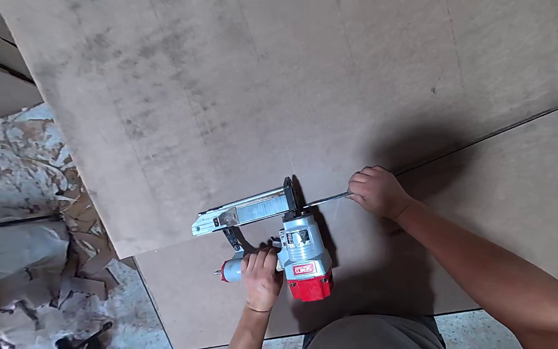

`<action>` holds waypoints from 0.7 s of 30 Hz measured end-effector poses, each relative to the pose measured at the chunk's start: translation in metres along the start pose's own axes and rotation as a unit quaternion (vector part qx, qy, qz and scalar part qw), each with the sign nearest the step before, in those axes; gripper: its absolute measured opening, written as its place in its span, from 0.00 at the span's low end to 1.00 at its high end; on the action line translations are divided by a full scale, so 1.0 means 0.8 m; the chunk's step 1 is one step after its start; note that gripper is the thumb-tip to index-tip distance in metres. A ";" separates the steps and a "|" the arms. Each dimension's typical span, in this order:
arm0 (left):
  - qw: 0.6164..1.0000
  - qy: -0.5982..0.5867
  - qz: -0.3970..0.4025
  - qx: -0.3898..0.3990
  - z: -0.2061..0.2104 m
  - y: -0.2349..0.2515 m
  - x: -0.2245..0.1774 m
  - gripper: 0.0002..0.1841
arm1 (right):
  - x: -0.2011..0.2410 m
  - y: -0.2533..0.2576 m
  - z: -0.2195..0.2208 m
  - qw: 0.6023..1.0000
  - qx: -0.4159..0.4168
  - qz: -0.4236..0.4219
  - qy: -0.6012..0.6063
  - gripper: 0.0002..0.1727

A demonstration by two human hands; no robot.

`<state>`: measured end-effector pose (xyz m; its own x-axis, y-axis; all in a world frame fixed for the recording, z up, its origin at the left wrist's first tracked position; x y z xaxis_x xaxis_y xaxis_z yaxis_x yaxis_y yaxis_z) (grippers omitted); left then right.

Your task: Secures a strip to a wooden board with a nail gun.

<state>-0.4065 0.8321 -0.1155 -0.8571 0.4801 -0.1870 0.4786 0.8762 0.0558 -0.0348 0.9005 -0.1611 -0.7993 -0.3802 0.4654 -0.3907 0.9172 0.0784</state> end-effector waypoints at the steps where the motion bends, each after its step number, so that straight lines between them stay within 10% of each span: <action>1: 1.000 -0.001 0.002 -0.001 -0.002 -0.002 0.003 0.14 | 0.001 -0.001 0.000 1.000 -0.003 -0.004 0.003 0.15; 21: 1.000 -0.008 0.025 0.010 -0.009 0.007 0.013 0.15 | -0.009 -0.002 -0.006 1.000 -0.005 0.008 0.007 0.14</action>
<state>-0.4140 0.8422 -0.1101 -0.8283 0.5230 -0.2007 0.5252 0.8497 0.0466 -0.0264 0.9023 -0.1606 -0.7983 -0.3647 0.4793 -0.3740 0.9239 0.0801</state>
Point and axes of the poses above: each hand's wrist, its own y-axis towards the middle knuckle, its own z-axis out of the palm, x = y × z, the point moved 2 cm from there along y, towards the middle knuckle, and after that the axes turned 3 degrees about -y, right-handed, at the moved point
